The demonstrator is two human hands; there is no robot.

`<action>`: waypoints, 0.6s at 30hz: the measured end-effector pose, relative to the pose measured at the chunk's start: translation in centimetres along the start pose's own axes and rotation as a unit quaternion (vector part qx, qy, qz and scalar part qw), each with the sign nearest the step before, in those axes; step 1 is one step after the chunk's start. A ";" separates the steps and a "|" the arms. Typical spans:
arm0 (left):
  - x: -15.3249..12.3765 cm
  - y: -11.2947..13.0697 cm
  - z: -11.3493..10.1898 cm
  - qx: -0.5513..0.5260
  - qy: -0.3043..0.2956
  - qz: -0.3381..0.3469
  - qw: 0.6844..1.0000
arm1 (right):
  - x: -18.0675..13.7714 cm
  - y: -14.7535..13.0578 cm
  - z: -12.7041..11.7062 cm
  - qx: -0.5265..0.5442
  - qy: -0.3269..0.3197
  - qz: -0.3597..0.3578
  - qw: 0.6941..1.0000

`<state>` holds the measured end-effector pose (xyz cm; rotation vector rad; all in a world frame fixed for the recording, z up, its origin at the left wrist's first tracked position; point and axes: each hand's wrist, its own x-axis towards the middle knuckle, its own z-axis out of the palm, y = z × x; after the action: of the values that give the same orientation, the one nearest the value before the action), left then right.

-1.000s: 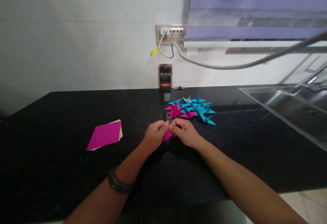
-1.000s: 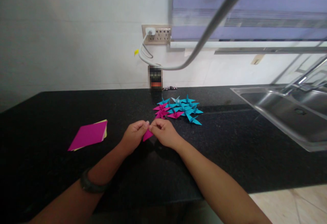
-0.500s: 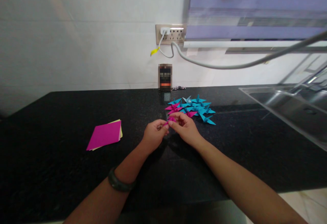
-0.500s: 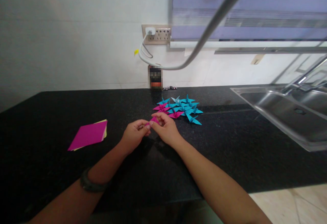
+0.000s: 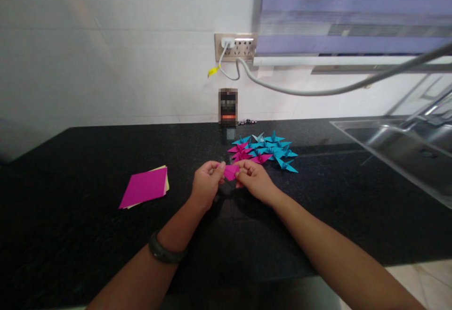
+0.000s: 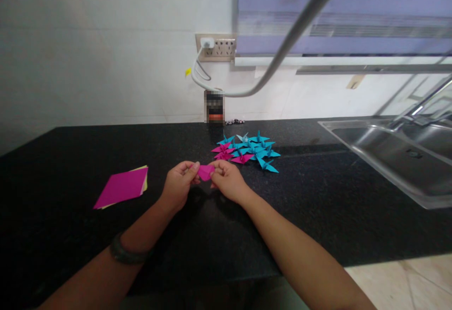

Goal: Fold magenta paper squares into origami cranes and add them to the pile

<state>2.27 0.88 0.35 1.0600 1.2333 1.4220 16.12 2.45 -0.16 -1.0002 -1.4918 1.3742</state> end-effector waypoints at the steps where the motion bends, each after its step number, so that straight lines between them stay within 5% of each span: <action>1: 0.0 0.0 0.0 -0.010 -0.001 -0.001 1.000 | 0.0 0.0 0.1 0.009 -0.010 0.004 1.000; 12: 0.1 0.0 -0.2 -0.003 -0.022 0.014 1.000 | -0.5 -0.2 0.4 -0.046 -0.064 -0.022 0.997; 18: 0.1 -0.4 -0.4 0.055 -0.064 0.032 0.996 | -0.4 0.3 0.1 -0.157 -0.018 -0.058 0.986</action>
<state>1.92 0.95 -0.11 1.2567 1.2058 1.3241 16.19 2.10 -0.46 -1.0651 -1.8029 1.1005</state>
